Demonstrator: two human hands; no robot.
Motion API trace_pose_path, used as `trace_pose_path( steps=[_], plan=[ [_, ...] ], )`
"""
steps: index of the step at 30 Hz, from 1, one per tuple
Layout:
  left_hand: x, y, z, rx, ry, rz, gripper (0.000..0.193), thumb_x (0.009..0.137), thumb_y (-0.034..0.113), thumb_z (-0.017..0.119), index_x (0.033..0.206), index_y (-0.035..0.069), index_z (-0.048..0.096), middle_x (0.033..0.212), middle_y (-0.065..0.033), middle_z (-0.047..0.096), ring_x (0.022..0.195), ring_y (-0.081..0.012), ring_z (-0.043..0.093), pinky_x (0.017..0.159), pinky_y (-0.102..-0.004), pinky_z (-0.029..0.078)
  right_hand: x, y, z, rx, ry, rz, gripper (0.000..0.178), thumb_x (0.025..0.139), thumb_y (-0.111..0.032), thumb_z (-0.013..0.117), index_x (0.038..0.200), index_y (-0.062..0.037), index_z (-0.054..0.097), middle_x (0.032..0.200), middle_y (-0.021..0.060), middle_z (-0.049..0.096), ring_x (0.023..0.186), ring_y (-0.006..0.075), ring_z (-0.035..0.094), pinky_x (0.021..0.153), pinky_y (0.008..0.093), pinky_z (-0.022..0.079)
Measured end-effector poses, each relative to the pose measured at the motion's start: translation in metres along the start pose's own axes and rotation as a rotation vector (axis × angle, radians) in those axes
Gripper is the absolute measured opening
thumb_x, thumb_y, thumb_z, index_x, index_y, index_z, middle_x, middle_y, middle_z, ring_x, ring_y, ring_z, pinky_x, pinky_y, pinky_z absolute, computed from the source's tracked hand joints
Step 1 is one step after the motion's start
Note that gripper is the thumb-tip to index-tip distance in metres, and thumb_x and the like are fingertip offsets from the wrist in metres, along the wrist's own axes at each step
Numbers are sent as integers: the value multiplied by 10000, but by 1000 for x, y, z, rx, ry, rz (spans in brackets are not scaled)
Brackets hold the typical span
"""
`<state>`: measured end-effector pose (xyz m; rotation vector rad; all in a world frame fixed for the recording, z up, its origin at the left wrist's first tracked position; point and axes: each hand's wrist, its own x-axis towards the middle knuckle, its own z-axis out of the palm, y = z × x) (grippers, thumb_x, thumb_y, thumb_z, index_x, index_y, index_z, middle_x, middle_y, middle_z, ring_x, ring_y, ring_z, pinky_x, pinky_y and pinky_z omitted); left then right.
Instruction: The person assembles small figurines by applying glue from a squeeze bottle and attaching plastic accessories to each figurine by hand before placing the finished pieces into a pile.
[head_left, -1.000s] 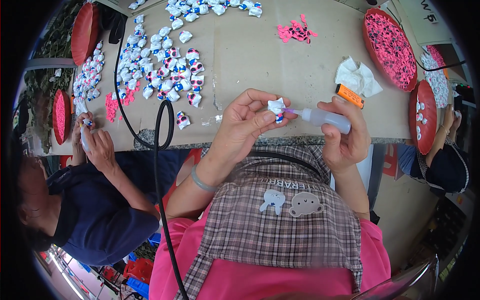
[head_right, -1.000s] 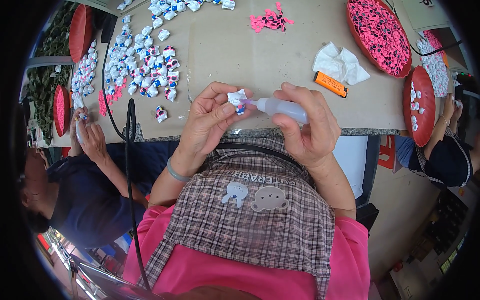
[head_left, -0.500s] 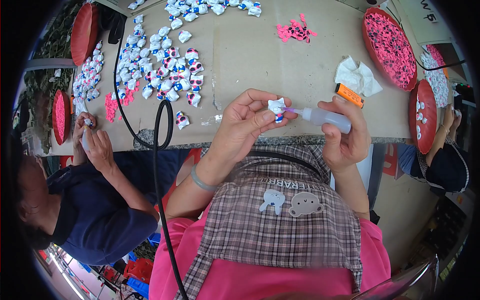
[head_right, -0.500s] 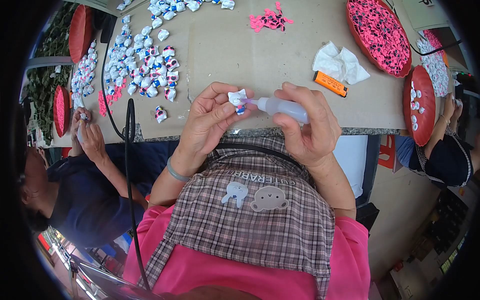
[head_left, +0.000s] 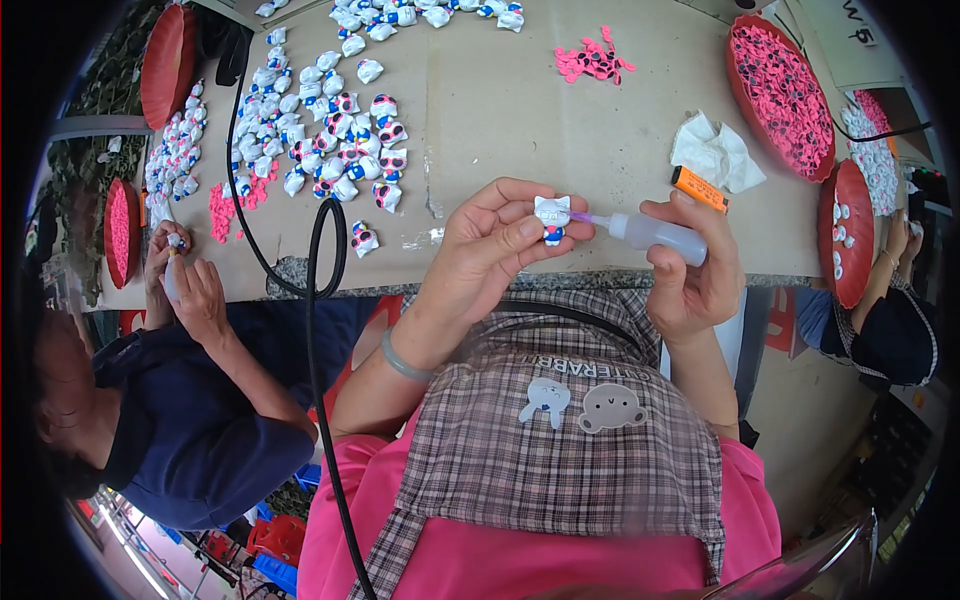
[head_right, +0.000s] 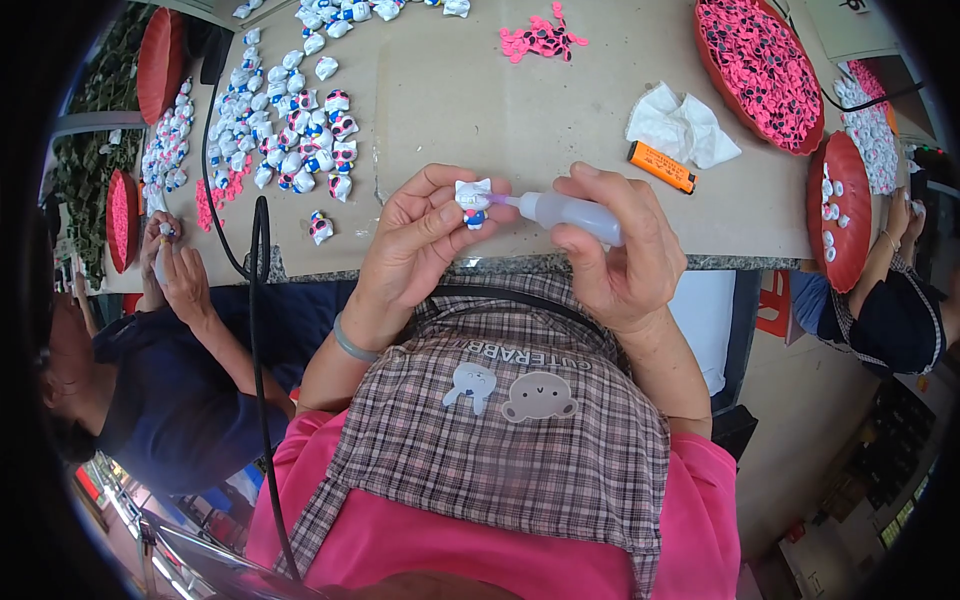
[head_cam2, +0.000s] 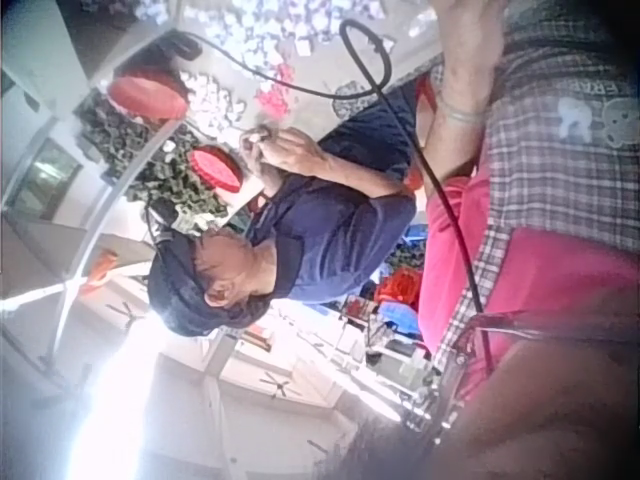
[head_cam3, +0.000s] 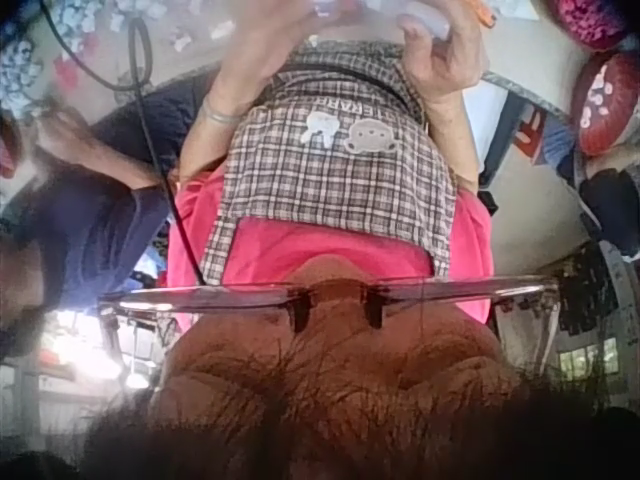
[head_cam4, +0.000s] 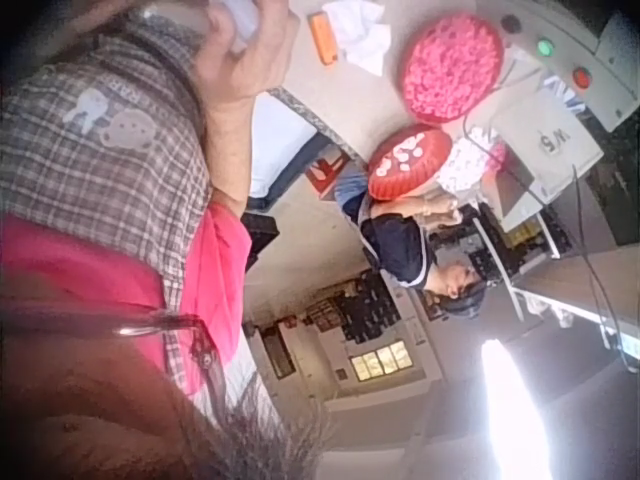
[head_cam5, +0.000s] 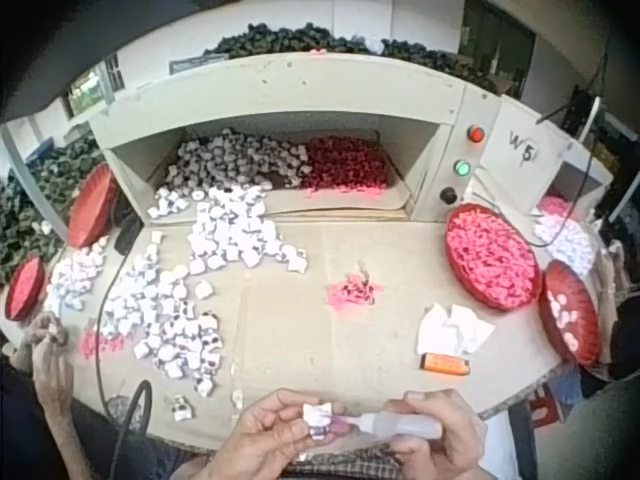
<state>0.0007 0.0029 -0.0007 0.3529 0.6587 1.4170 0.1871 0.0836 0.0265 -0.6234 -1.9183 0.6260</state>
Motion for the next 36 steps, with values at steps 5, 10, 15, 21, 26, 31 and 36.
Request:
trace_pose_path(
  steps=[5, 10, 15, 21, 26, 31, 36],
  plan=[
    [0, 1, -1, -28, -2, 1, 269, 922, 53, 538, 1180, -13, 499, 1201, -253, 568, 1074, -314, 612, 903, -332, 536, 2, 1, -1, -5, 8, -24, 383, 860, -202, 680, 1121, 52, 560, 863, 154, 680, 739, 210, 644, 616, 273, 511],
    [0, 2, -3, -9, 2, 13, 270, 923, 52, 536, 1182, -15, 499, 1210, -256, 560, 1082, -317, 606, 904, -330, 536, 2, 0, -1, -31, -13, -28, 383, 857, -204, 683, 1117, 49, 563, 862, 152, 681, 732, 212, 645, 614, 272, 510],
    [1, 2, -1, 7, 6, 26, 223, 936, 71, 528, 1149, 7, 530, 1198, -224, 583, 1073, -286, 615, 911, -336, 523, 2, -2, -1, -24, -20, -3, 375, 855, -200, 684, 1118, 41, 566, 855, 151, 679, 726, 211, 644, 613, 272, 509],
    [1, 0, -2, -8, 22, 25, 273, 930, 57, 533, 1191, -14, 502, 1237, -262, 541, 1085, -277, 607, 915, -320, 531, 0, -4, 1, 42, -33, 99, 369, 853, -193, 684, 1119, 36, 568, 849, 150, 677, 734, 201, 644, 624, 267, 506],
    [2, 0, -1, -15, 4, 1, 266, 933, 54, 526, 1189, -18, 504, 1222, -262, 551, 1086, -291, 606, 915, -321, 531, 0, 1, 4, 61, -14, 125, 366, 857, -185, 680, 1124, 37, 565, 848, 153, 674, 742, 191, 643, 643, 265, 507],
    [4, 2, 0, -5, 2, 11, 249, 931, 53, 527, 1172, -9, 517, 1211, -243, 566, 1092, -309, 602, 912, -332, 522, 2, 7, -1, 459, 92, 420, 350, 887, -171, 654, 1150, 18, 522, 939, 143, 653, 685, 155, 614, 599, 255, 498],
    [2, 1, -4, 30, 51, 2, 242, 920, 53, 541, 1158, 8, 533, 1206, -231, 577, 1097, -319, 599, 911, -339, 506, 25, 31, -6, 631, 86, 621, 306, 838, 5, 647, 1108, -3, 503, 914, 66, 587, 814, 149, 611, 679, 283, 531]
  ],
)
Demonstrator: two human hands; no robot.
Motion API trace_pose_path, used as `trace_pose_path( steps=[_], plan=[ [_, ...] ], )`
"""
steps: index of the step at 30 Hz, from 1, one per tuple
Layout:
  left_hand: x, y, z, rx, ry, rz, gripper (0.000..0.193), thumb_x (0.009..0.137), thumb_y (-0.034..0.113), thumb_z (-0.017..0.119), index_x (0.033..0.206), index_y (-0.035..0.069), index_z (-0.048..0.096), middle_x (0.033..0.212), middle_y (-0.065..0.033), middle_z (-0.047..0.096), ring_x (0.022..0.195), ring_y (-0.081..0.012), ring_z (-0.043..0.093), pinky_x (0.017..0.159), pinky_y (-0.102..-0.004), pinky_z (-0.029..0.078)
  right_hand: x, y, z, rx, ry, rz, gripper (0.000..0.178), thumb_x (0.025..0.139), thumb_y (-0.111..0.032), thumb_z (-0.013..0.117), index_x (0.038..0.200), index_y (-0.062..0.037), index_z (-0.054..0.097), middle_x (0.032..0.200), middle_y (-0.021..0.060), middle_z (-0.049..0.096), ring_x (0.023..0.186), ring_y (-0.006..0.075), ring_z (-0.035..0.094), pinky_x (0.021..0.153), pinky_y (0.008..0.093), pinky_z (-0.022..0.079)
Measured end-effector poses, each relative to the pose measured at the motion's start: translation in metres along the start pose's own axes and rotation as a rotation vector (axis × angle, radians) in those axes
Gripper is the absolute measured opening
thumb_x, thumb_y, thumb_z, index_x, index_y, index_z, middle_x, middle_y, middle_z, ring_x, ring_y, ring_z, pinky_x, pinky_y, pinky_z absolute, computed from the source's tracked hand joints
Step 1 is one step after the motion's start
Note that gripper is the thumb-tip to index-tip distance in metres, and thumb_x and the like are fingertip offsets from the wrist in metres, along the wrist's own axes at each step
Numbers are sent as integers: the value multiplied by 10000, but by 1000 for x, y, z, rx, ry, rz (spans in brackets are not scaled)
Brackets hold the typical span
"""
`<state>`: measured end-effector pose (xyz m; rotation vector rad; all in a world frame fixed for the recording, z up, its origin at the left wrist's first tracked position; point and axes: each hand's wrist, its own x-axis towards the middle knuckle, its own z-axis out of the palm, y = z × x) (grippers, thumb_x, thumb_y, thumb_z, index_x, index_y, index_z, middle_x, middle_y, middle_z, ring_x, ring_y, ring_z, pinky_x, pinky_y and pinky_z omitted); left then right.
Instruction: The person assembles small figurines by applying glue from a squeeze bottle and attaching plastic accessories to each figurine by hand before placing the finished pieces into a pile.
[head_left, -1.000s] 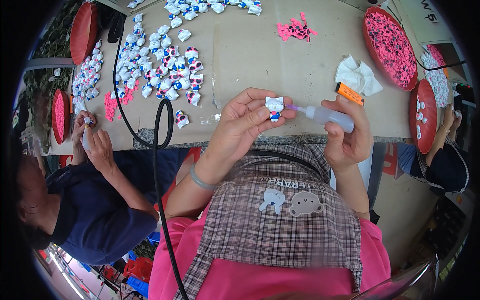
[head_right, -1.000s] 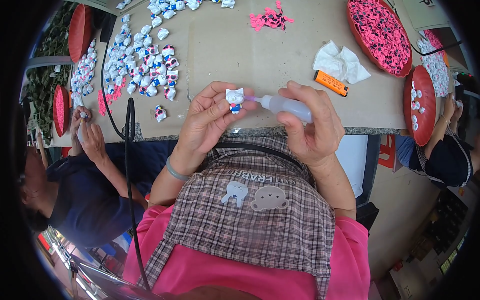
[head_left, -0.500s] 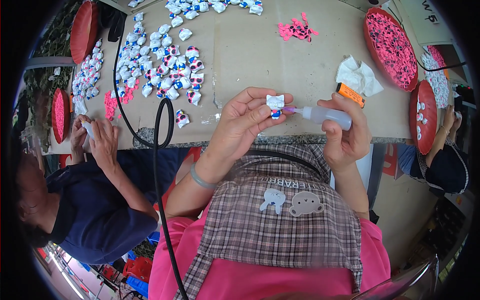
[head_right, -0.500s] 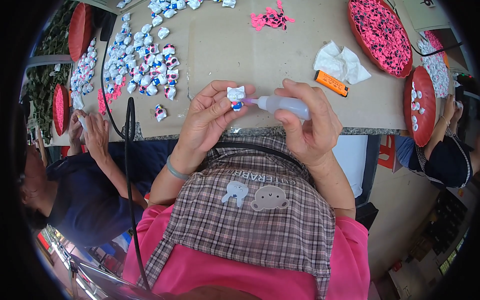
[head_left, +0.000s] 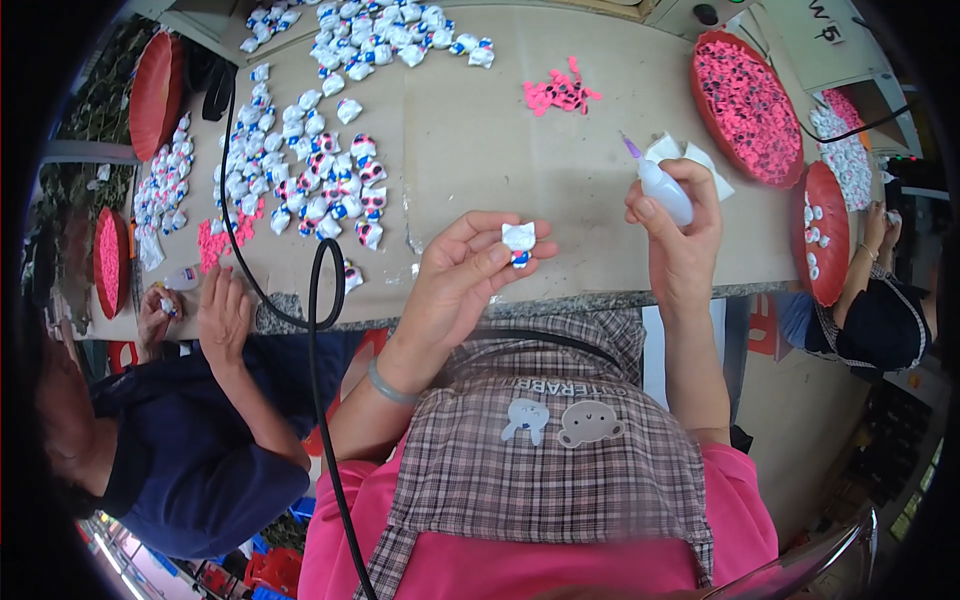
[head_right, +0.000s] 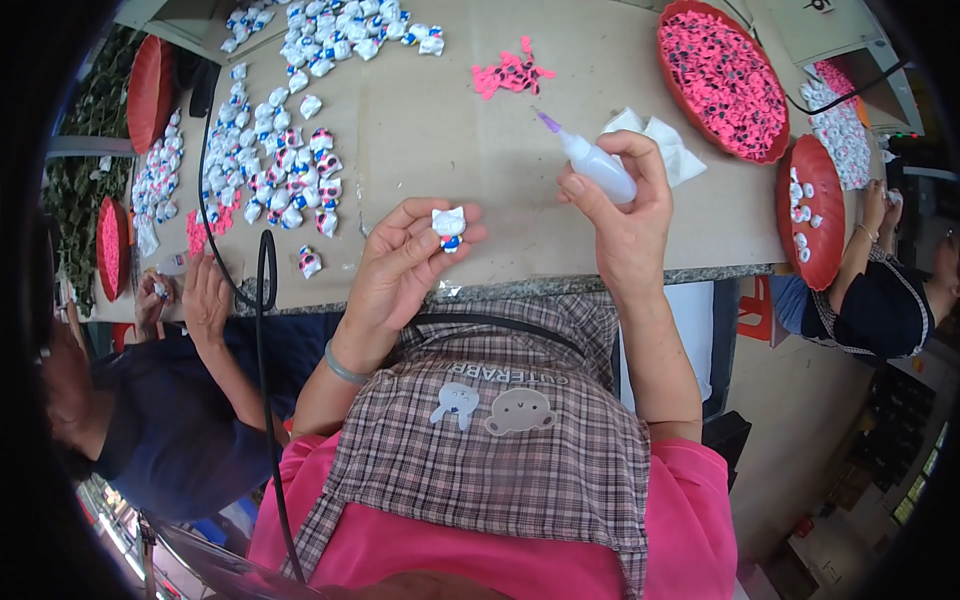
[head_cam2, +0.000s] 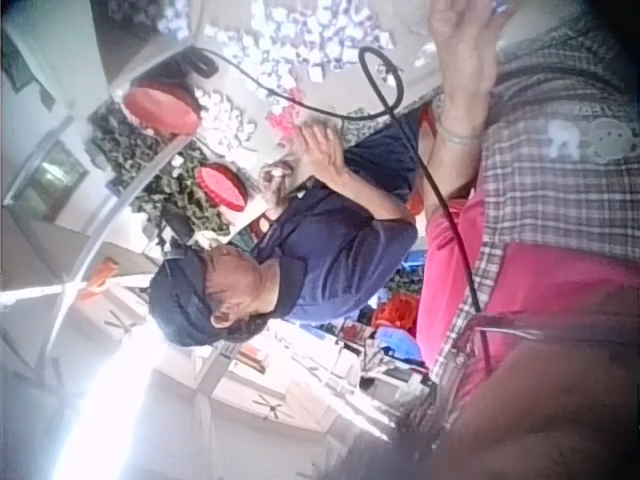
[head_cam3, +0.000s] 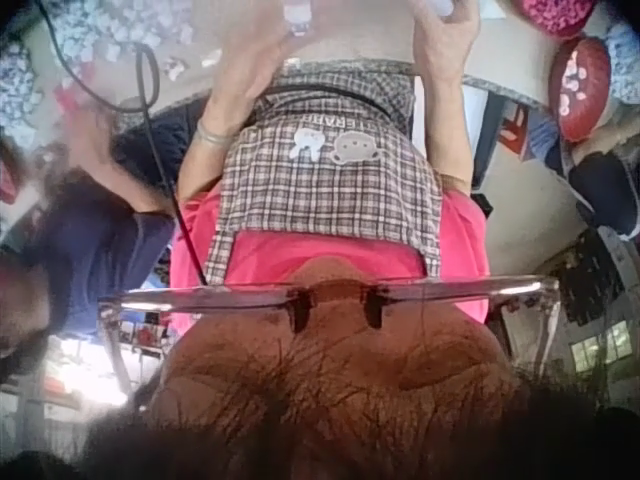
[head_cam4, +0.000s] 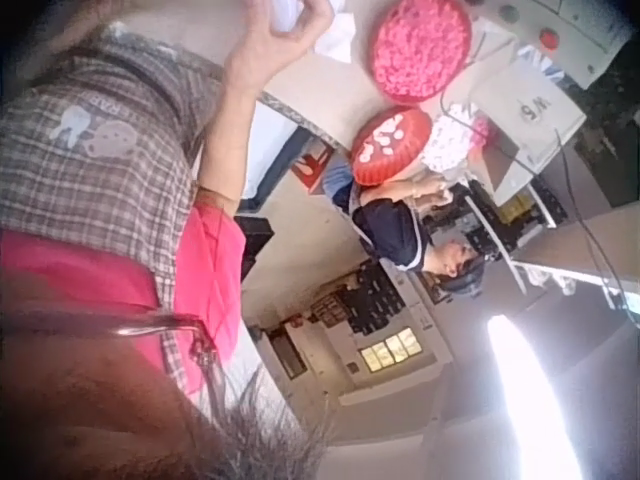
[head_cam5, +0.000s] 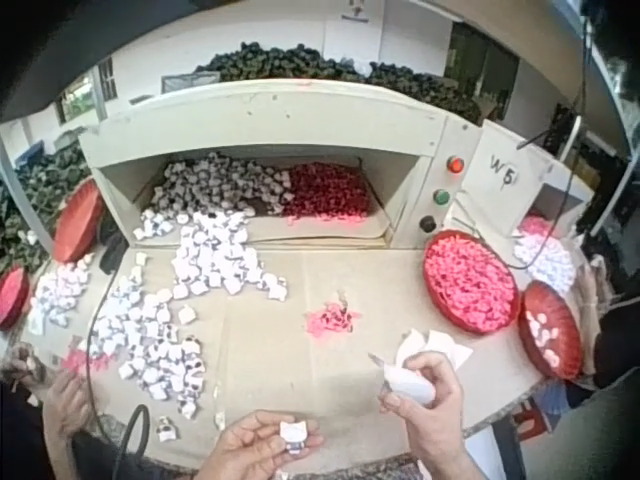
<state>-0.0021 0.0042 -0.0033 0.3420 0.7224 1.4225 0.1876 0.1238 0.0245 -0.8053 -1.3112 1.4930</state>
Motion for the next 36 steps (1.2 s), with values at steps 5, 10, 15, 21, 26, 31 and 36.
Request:
trace_pose_path(
  steps=[5, 10, 15, 21, 26, 31, 36],
  plan=[
    [1, 0, -1, -6, -15, -6, 248, 917, 50, 547, 1161, 12, 535, 1207, -230, 578, 1094, -315, 602, 910, -334, 507, 34, 4, -8, -110, 20, 171, 217, 830, -33, 667, 1011, -22, 547, 886, 61, 592, 793, 130, 611, 679, 278, 525],
    [2, 0, 0, -2, -17, -23, 240, 922, 50, 538, 1159, 17, 537, 1206, -221, 582, 1092, -305, 605, 905, -334, 509, 81, 18, -9, -785, -69, 244, 215, 794, -112, 674, 984, -26, 625, 820, 114, 613, 775, 181, 631, 661, 344, 497],
    [3, -1, -1, -1, -22, -24, 234, 926, 52, 530, 1157, 22, 539, 1201, -212, 587, 1090, -299, 606, 906, -332, 506, 102, 38, 1, -1161, -106, -191, 195, 782, -145, 674, 906, 1, 641, 874, 174, 626, 801, 341, 623, 722, 438, 487],
    [1, 0, -1, 8, -18, -38, 228, 929, 61, 528, 1155, 28, 541, 1195, -198, 593, 1090, -287, 607, 902, -325, 504, 97, 29, 4, -1300, -223, -85, 246, 772, -209, 684, 893, 5, 666, 811, 185, 649, 762, 362, 630, 726, 442, 494],
    [1, 0, -3, -28, -8, -33, 245, 920, 26, 530, 1161, -16, 524, 1198, -250, 569, 1083, -319, 605, 897, -329, 538, 77, 2, 5, -1214, -397, 249, 291, 751, -268, 698, 844, 7, 676, 692, 183, 644, 664, 343, 623, 685, 422, 496],
    [0, 0, -3, -31, -5, -31, 254, 920, 26, 529, 1170, -17, 519, 1198, -251, 568, 1079, -319, 607, 897, -326, 538, 75, -2, -3, -1148, -403, 51, 174, 797, -148, 659, 918, -24, 668, 725, 129, 618, 664, 271, 605, 659, 371, 472],
    [-1, 1, -2, 22, -4, -31, 257, 930, 72, 533, 1183, 29, 533, 1197, -191, 596, 1070, -272, 619, 895, -322, 507, 77, 16, -9, -1082, -581, -223, 147, 780, -41, 633, 923, -23, 663, 864, 104, 625, 773, 273, 621, 708, 371, 477]
  ],
)
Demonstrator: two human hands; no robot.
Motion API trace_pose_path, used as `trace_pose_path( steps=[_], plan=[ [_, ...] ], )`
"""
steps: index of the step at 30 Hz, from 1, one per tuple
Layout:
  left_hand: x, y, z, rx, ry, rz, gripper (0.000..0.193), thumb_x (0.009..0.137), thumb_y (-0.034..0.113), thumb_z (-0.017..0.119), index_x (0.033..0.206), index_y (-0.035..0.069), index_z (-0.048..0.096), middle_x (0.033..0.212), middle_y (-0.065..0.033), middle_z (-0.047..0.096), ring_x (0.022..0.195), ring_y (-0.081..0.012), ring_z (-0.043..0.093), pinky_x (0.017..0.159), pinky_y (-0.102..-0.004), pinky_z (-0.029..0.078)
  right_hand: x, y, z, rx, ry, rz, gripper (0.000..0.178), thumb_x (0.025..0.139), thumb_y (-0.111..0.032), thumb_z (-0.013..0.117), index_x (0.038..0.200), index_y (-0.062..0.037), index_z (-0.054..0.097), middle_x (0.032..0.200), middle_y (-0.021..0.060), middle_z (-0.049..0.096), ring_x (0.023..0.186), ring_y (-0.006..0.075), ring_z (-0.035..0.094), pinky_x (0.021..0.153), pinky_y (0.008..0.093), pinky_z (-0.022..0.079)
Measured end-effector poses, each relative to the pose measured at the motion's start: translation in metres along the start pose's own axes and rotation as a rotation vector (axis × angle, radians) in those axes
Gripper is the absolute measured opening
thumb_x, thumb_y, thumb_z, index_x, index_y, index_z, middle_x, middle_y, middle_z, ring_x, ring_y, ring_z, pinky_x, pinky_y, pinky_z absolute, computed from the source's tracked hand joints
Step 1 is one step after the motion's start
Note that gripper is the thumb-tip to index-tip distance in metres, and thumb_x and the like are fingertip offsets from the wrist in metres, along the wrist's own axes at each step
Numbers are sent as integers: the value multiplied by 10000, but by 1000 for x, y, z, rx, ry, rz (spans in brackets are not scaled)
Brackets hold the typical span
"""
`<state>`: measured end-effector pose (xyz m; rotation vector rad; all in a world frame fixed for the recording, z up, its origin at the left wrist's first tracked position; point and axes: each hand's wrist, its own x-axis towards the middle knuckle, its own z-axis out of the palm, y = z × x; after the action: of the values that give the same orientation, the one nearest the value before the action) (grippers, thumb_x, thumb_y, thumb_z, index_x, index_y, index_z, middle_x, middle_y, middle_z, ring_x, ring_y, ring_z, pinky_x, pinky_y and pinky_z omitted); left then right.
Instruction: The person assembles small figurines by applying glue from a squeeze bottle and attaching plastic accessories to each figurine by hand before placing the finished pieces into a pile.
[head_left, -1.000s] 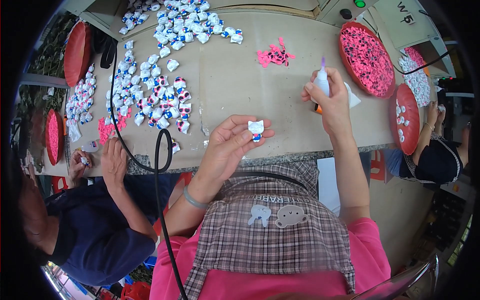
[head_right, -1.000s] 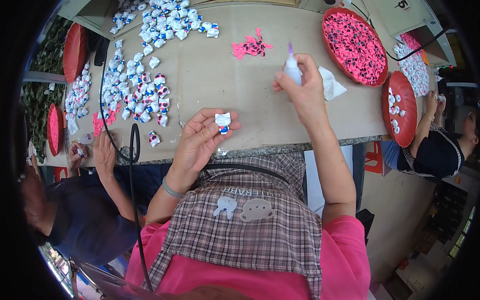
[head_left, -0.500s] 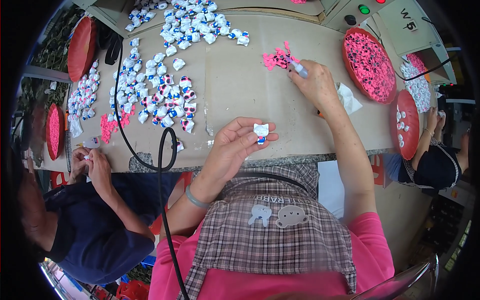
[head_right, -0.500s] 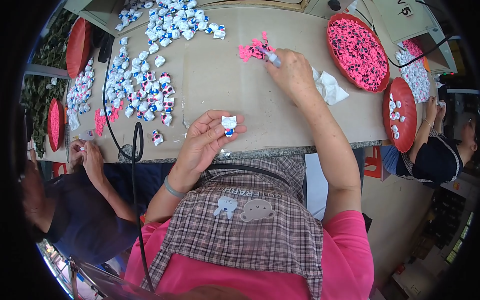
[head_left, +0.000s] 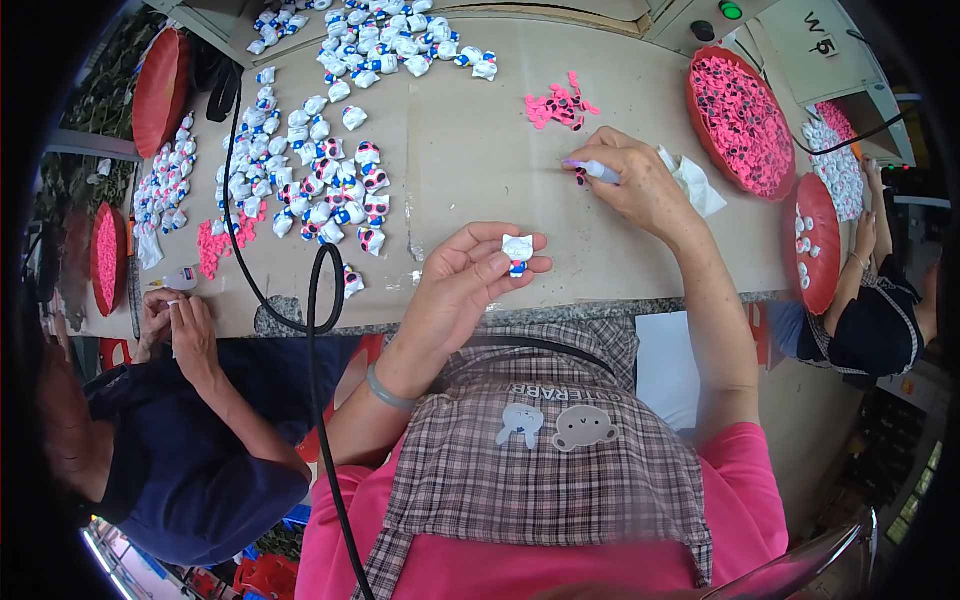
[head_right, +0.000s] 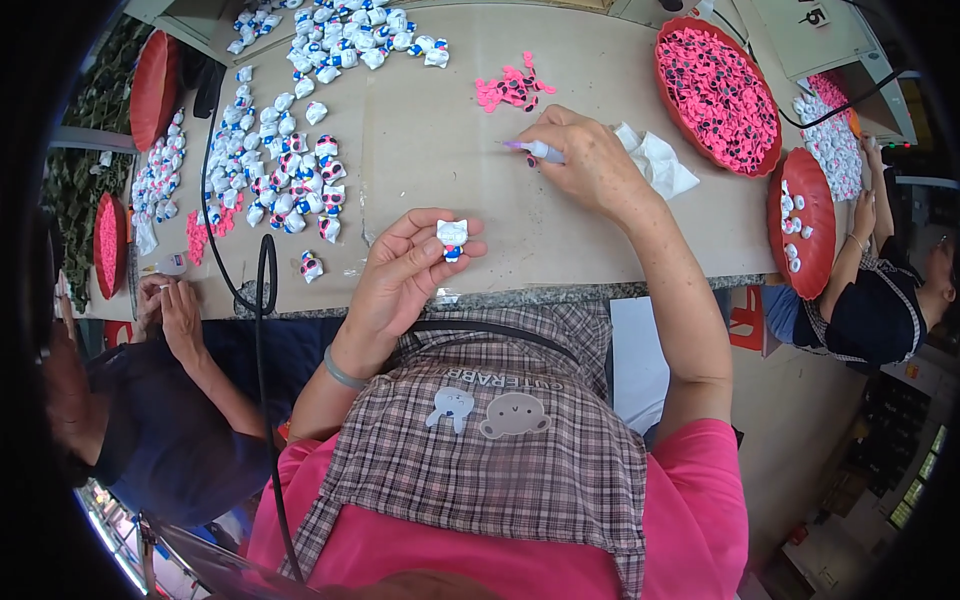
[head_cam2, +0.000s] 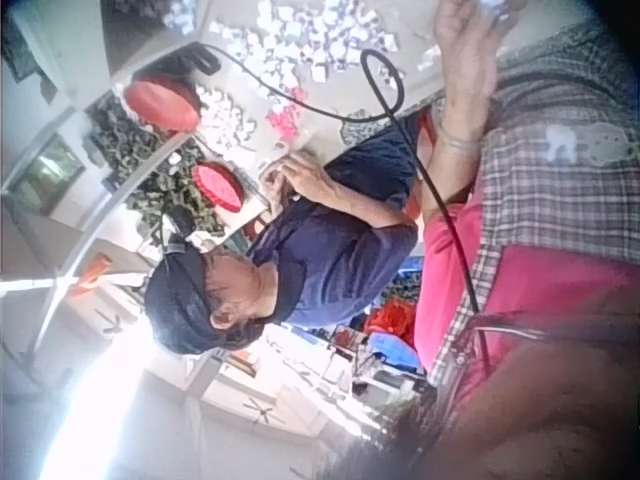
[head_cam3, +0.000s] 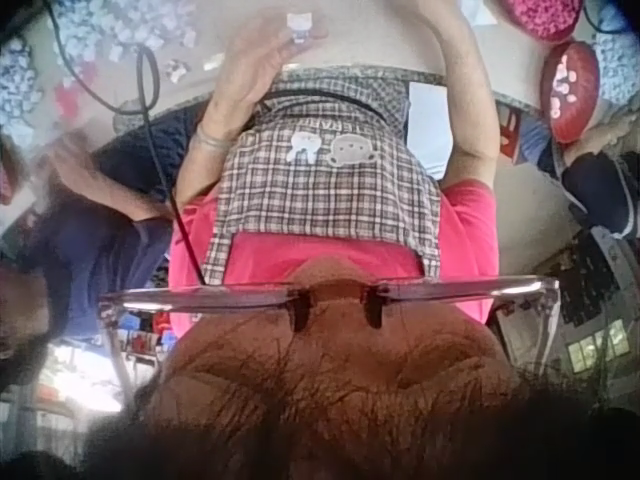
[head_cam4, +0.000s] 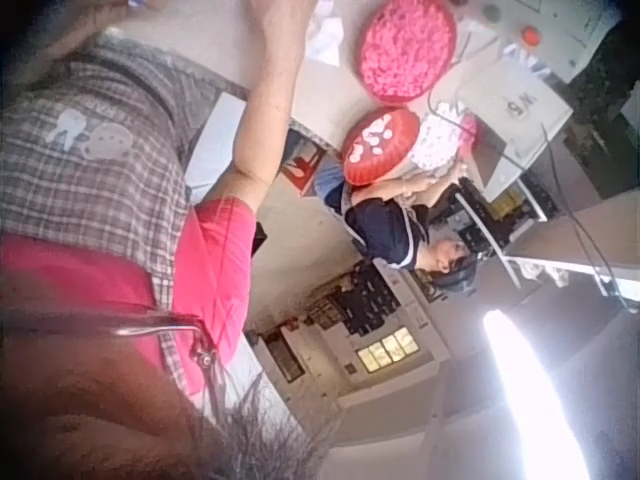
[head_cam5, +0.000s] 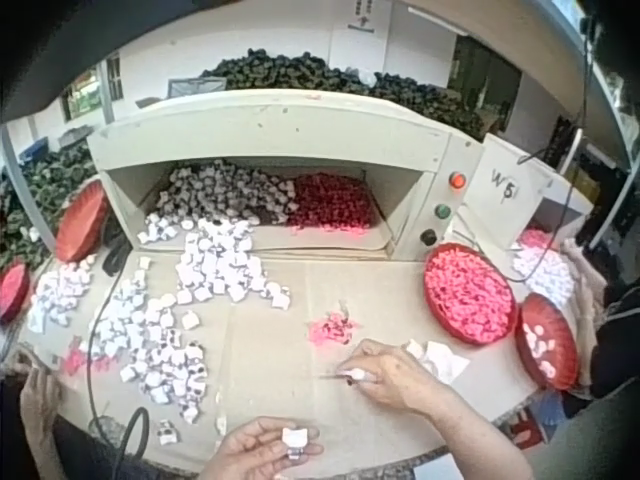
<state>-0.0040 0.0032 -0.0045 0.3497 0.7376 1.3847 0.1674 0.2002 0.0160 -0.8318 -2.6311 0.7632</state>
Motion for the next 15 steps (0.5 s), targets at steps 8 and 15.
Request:
trace_pose_path(
  steps=[8, 15],
  plan=[
    [-1, -1, -3, -34, 38, 6, 363, 919, 28, 532, 1273, -21, 475, 1198, -230, 575, 1025, -278, 635, 860, -308, 553, -10, -5, -9, -93, -79, 34, 196, 766, -47, 658, 960, -22, 644, 898, 106, 627, 827, 294, 614, 724, 374, 469],
    [-1, -1, -4, 13, 10, 16, 321, 929, 85, 542, 1240, 4, 529, 1192, -175, 602, 1041, -252, 630, 888, -320, 509, -16, -1, -4, 25, -70, 35, 198, 767, -21, 645, 965, -20, 642, 889, 93, 618, 795, 281, 599, 731, 363, 457]
  ],
)
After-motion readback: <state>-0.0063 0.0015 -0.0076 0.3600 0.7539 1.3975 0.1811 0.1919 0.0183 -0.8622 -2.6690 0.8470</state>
